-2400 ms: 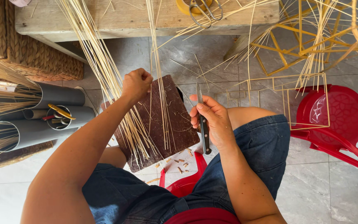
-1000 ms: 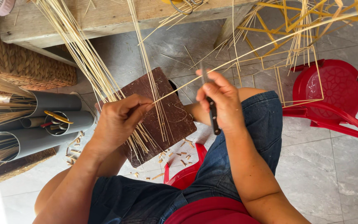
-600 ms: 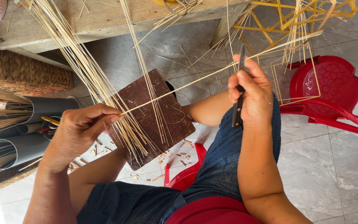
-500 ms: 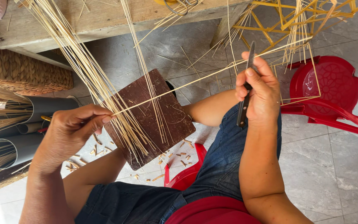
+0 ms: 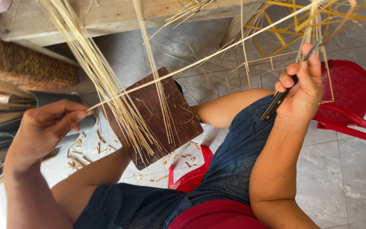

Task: The person sits on a red stool and uses a knife to shave and shape thin bamboo strips over a wooden block. They repeatedly pull strips from a bundle, shave them, and occasionally use scissors to trim the ends.

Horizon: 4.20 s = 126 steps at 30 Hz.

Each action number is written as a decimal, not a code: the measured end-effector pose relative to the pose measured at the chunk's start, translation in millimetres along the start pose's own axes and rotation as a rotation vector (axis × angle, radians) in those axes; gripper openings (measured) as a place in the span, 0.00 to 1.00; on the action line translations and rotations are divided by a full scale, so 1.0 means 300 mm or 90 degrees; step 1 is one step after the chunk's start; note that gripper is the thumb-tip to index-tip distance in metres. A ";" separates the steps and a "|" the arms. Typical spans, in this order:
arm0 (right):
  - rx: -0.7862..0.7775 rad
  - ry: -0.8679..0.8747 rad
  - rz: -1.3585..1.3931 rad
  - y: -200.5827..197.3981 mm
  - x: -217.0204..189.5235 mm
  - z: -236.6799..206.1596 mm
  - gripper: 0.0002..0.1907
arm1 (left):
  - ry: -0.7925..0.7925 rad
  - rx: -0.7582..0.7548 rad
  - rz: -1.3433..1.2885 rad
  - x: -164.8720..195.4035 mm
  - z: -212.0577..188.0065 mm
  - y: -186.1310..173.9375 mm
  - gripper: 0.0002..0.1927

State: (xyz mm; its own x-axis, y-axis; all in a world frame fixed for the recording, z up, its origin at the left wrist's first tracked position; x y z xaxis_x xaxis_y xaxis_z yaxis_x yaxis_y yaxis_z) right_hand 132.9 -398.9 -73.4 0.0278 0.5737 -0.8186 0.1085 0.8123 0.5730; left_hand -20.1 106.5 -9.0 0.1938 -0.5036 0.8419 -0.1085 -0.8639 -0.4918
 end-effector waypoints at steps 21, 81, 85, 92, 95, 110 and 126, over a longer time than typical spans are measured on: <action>-0.416 0.253 -0.205 0.388 0.274 -0.275 0.27 | 0.065 -0.061 0.000 0.226 0.158 0.359 0.06; -0.429 0.215 -0.206 0.346 0.295 -0.273 0.22 | 0.132 -0.048 -0.023 0.240 0.132 0.374 0.08; -0.343 0.182 -0.205 0.318 0.272 -0.237 0.22 | 0.176 -0.021 0.070 0.222 0.123 0.355 0.06; -0.239 0.088 -0.234 0.264 0.192 -0.162 0.23 | 0.112 -0.045 0.053 0.190 0.104 0.283 0.07; -0.212 0.067 -0.252 0.246 0.170 -0.148 0.23 | 0.136 -0.038 0.035 0.184 0.090 0.244 0.08; -0.103 -0.005 -0.228 0.162 0.060 -0.094 0.23 | 0.050 -0.007 0.015 0.112 0.047 0.146 0.11; -0.028 -0.062 -0.182 0.086 0.011 -0.058 0.22 | 0.014 -0.018 0.022 0.072 0.038 0.082 0.11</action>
State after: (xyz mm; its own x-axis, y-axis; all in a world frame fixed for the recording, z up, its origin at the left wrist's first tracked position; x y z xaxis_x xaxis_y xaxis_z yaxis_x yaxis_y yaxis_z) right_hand 118.5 -374.3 -60.6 0.0975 0.3102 -0.9456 0.0819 0.9445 0.3183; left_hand -7.5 74.4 -5.6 0.1680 -0.5329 0.8293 -0.1419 -0.8456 -0.5146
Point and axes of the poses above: each hand's wrist, its own z-axis towards the middle knuckle, its own y-axis out of the palm, x = y × z, the point moved 1 cm from there along z, towards the middle knuckle, and after that the axes turned 3 degrees about -x, right-handed, at the moved point
